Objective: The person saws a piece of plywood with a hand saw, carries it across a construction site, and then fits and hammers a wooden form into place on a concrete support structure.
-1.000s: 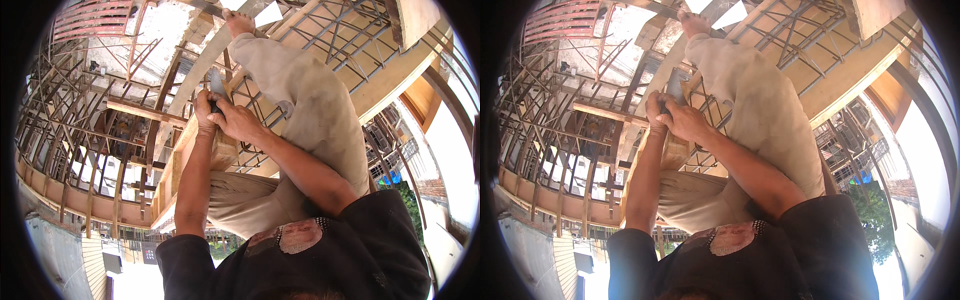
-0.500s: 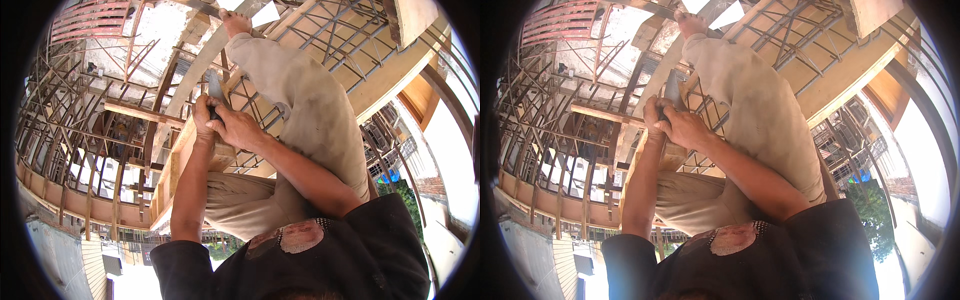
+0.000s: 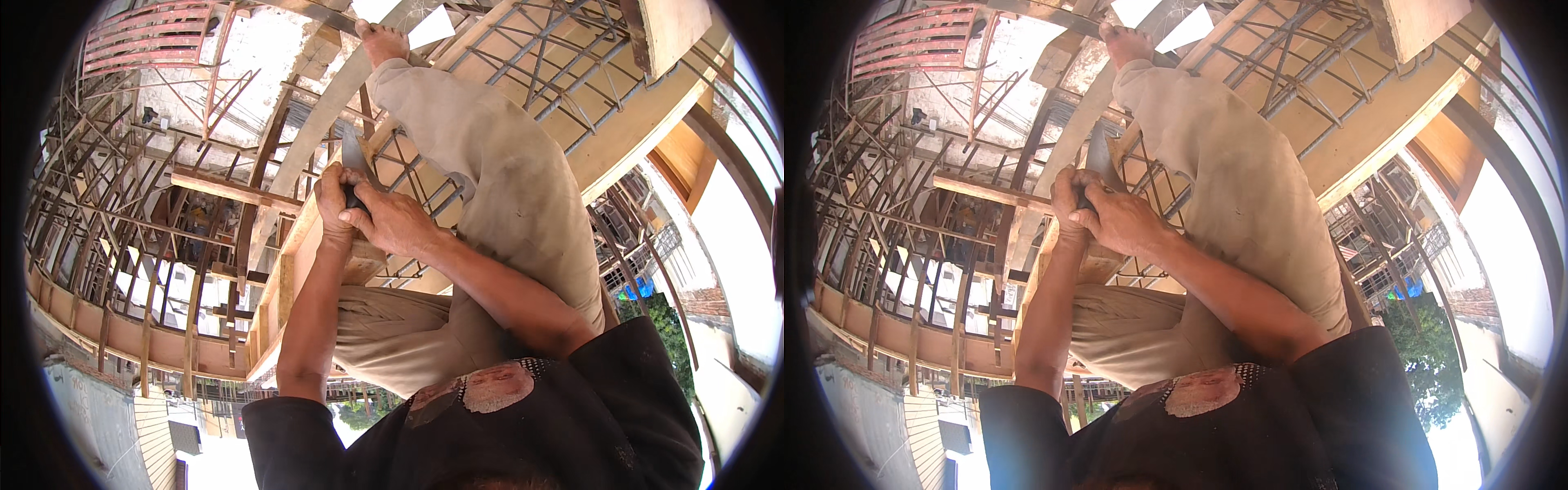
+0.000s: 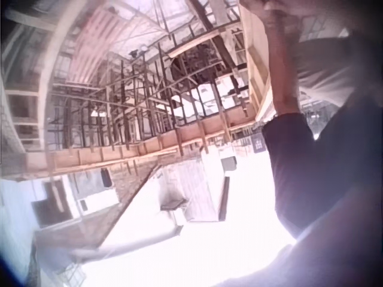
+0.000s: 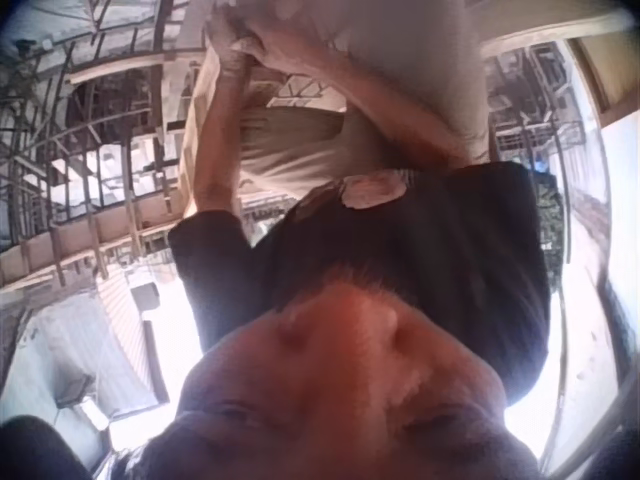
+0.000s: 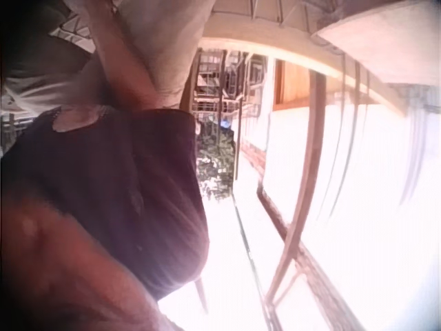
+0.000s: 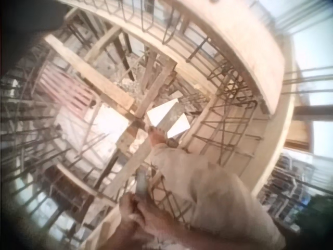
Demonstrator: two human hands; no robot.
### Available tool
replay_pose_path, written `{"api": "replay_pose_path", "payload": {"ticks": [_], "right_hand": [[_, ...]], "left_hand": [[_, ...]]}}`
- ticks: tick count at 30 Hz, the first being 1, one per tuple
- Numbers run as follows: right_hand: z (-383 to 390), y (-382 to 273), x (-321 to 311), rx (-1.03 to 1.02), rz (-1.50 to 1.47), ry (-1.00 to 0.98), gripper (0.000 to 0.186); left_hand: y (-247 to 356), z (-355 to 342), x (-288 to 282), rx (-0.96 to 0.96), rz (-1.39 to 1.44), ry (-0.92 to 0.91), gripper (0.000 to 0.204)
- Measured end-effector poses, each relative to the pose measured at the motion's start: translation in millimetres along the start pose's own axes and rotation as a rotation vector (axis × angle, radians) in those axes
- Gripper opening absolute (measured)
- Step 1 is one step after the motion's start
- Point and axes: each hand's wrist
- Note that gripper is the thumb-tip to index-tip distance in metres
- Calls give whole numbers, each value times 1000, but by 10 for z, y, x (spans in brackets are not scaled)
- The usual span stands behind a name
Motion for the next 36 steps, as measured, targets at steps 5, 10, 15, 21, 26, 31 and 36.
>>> {"api": "replay_pose_path", "payload": {"ticks": [5,10,15,21,26,31,36], "right_hand": [[-84,25,137,36,-18,-86,48],[-77,-80,76,24,6,-94,52],[58,-54,38,83,-44,-31,50],[-42,-38,102,76,-12,-125,51],[24,-105,129,41,36,-123,51],[50,-10,141,25,-6,-24,48],[-124,-15,159,11,20,-62,49]], "left_hand": [[68,19,-44,371,-698,-67,22],[75,12,-99,442,-618,-135,30],[94,119,-55,335,-495,-169,22],[67,43,-244,399,-867,-119,31],[-1,99,-210,374,-562,-125,30],[36,114,-47,214,-298,-61,19],[191,-131,-64,497,-741,-235,31]]}}
Point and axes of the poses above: each hand's wrist, its own z-axis away from the middle knuckle, its own x-axis out of the palm, y = z × x, and after that the axes turned 7 degrees about x, right-handed
